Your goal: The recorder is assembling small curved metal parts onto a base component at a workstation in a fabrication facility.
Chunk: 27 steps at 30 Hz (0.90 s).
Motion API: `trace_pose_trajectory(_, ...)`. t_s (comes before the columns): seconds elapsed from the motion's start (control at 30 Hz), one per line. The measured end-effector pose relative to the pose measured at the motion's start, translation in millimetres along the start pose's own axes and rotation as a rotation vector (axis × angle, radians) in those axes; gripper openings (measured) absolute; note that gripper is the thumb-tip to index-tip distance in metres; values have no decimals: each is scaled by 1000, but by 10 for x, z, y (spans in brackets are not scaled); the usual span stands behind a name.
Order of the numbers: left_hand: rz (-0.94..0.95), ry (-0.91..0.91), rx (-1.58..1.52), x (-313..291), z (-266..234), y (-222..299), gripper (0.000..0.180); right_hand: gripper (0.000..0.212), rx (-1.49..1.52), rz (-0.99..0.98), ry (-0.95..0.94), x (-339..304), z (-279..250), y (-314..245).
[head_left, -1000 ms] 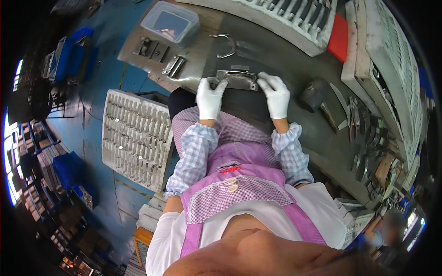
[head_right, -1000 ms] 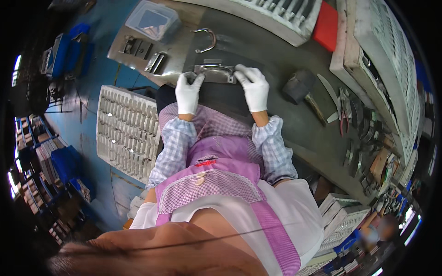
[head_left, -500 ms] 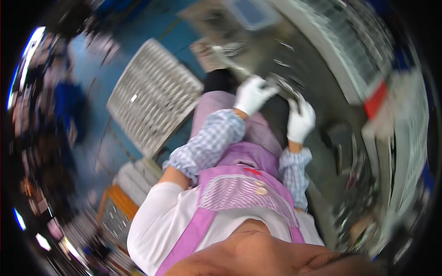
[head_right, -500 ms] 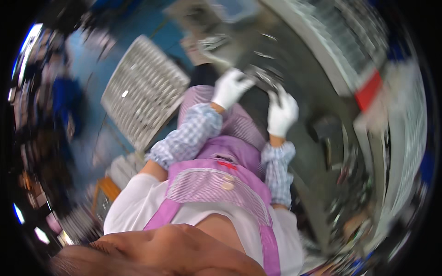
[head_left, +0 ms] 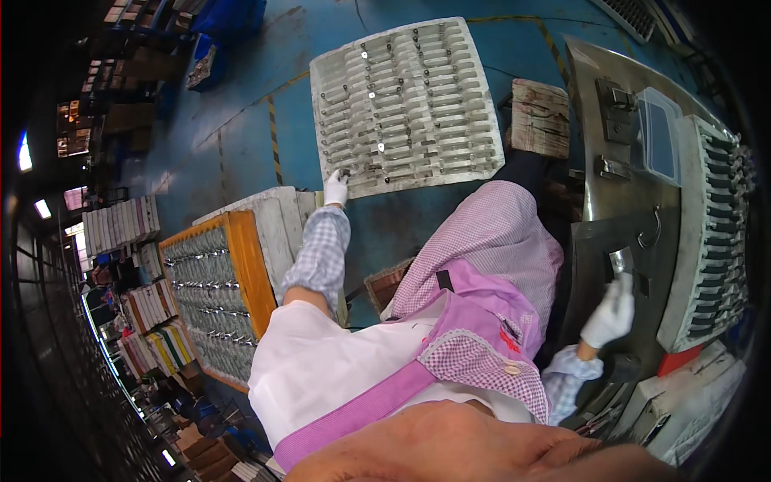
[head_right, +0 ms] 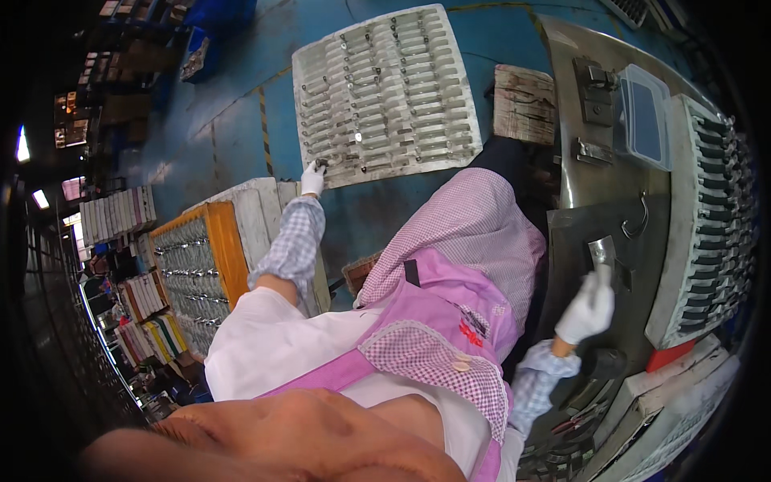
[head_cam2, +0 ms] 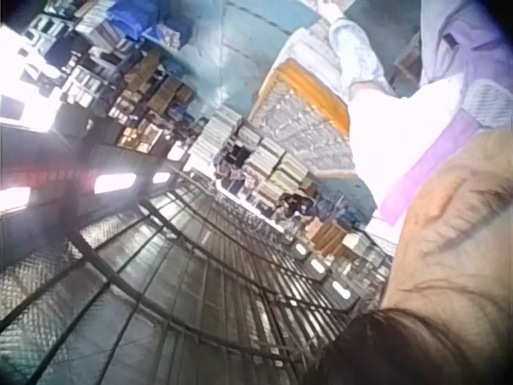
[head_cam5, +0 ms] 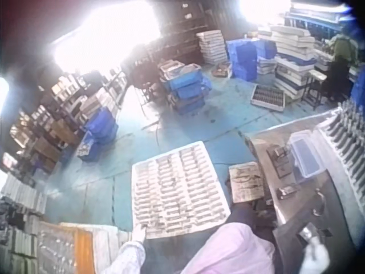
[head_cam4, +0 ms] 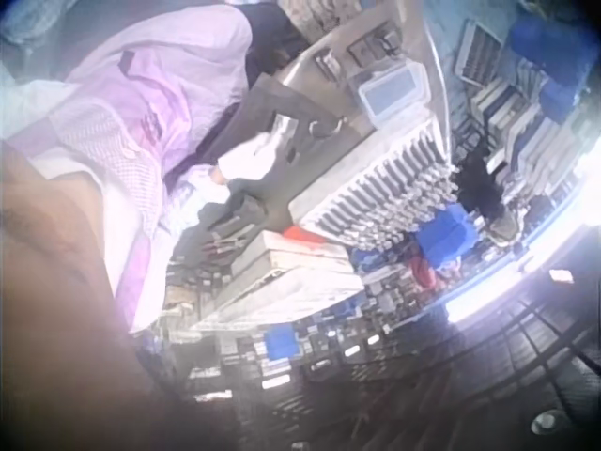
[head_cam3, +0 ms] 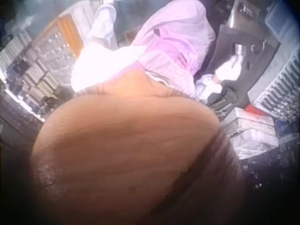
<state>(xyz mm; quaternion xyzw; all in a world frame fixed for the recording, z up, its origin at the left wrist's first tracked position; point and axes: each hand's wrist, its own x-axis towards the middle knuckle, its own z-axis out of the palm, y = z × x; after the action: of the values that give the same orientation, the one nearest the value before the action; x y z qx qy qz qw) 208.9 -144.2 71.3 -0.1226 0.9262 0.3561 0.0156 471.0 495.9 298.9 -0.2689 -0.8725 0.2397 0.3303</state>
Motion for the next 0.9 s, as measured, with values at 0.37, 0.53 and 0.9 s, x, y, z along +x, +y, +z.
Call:
trace_pose_trajectory(0.37, -306, 323, 398, 168, 292, -86, 30, 41, -383, -7, -874, 1339, 83, 1181)
trace_pose_trajectory(0.53, -122, 365, 15, -245, 928, 565, 31, 28, -219, 103, -640, 1217, -3, 1411)
trace_pose_trajectory(0.9, 464, -495, -752, -1880, 1847, 3966, 14, 39, -299, -8, -723, 1226, 76, 1230)
